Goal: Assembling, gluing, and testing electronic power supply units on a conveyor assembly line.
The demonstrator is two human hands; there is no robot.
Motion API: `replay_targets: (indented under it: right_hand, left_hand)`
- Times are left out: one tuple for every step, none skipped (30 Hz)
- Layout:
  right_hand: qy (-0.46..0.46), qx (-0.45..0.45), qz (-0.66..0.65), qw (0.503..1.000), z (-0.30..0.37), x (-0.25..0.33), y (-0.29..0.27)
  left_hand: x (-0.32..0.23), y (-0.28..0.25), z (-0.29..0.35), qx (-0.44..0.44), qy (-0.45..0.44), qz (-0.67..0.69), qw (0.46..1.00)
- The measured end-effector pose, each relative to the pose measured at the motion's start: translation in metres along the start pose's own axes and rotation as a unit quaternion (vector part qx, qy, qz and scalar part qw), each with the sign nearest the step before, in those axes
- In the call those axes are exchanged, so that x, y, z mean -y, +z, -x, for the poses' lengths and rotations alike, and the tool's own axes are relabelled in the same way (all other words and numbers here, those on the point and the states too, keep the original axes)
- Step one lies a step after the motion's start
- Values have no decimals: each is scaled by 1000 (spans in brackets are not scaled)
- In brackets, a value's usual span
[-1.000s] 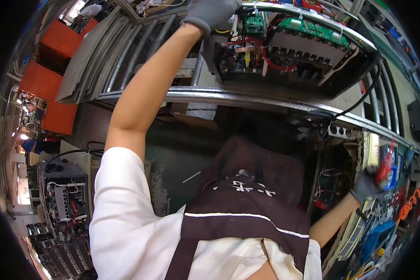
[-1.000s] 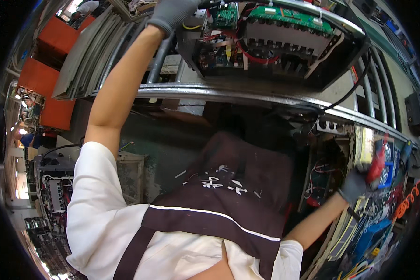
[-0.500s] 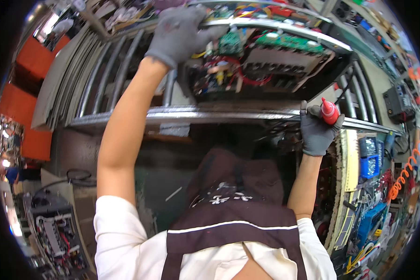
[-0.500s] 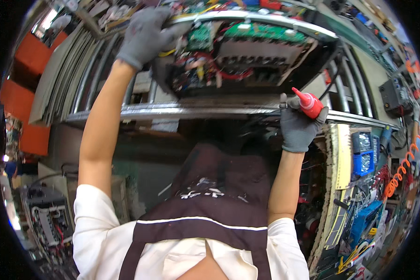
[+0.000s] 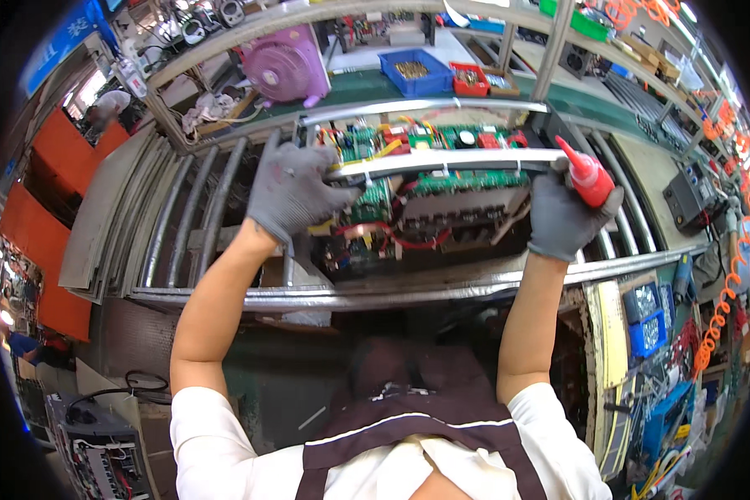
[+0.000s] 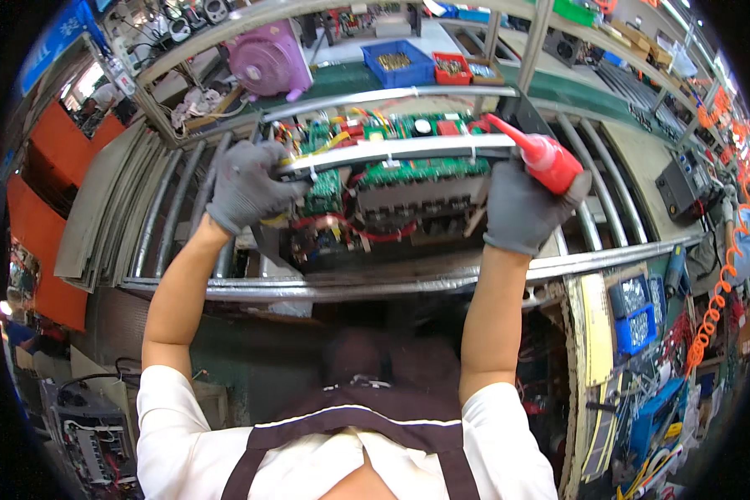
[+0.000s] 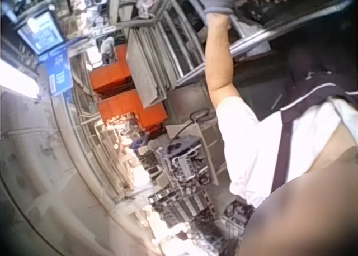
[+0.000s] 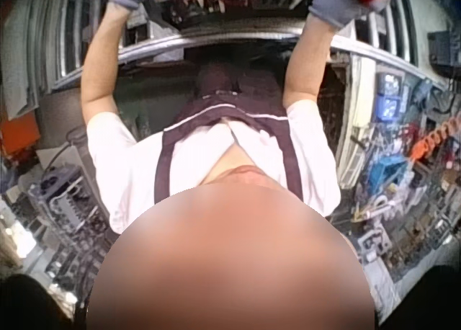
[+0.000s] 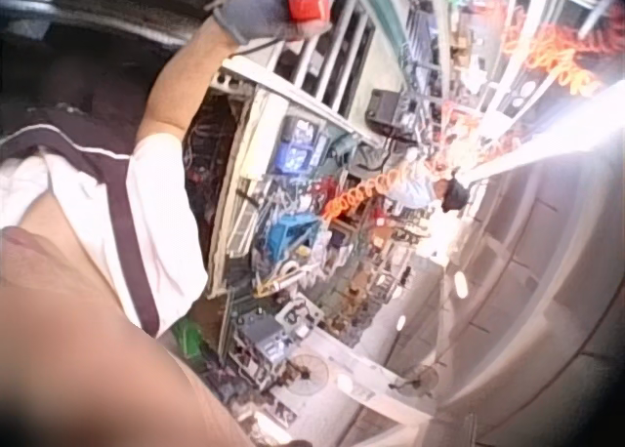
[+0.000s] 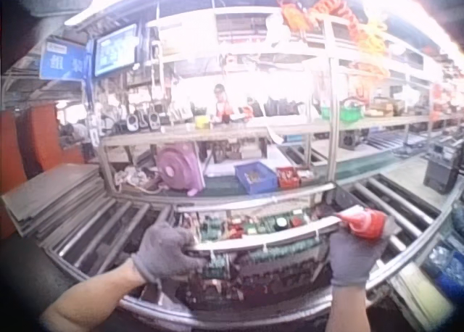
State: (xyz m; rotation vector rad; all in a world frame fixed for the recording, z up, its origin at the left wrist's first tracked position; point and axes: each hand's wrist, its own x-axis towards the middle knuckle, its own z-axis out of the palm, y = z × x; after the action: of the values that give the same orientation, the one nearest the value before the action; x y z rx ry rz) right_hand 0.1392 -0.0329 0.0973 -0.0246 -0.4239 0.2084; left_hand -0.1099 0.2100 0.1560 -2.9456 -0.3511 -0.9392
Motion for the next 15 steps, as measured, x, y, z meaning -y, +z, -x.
replay_targets:
  right_hand:
    - [-40, -25, 7, 999, -5, -5, 3]
    - [-41, -54, 15, 998, -7, -10, 10]
    - [-22, -27, 29, 999, -10, -11, 11]
    - [-22, -33, 47, 998, -13, -15, 20]
    - [-22, -42, 66, 997, -15, -20, 25]
    - [-11, -22, 69, 997, -27, -24, 22]
    - [-1, -6, 75, 997, -47, -27, 14]
    - [13, 51, 118, 992, -60, -31, 17]
    - [-1, -17, 112, 994, -73, -37, 19]
    - [-12, -64, 127, 990, -82, -54, 32]
    - [-5, -30, 129, 991, -105, -53, 19]
    - [73, 51, 62, 994, -133, -46, 2]
    - [76, 8, 95, 992, -146, -49, 8]
    - [90, 0, 120, 989, -153, -62, 13]
    - [97, -25, 118, 988, -168, -72, 5]
  left_hand:
    - [3, -1, 0, 3, -2, 12, 1000]
    - [4, 1, -1, 23, -26, 29, 999]
    - [6, -2, -5, 64, -33, 29, 997]
    - [10, 0, -9, 61, -41, 30, 997]
    - [14, 1, -15, 61, -50, 32, 996]
    - [21, 2, -25, 104, -94, 60, 988]
    - [27, 1, -40, 150, -138, 91, 975]
    - [29, -2, -51, 147, -121, 20, 982]
    - [43, 6, -62, 111, -91, 25, 989]
    - [58, 10, -71, 114, -81, 12, 990]
    - [65, 9, -88, 196, -140, 125, 963]
    - [74, 12, -99, 181, -99, 97, 974]
    - [95, 27, -109, 152, -105, 170, 968]
    - [96, 29, -120, 177, -120, 131, 968]
    - [115, 39, -126, 175, -104, 116, 972]
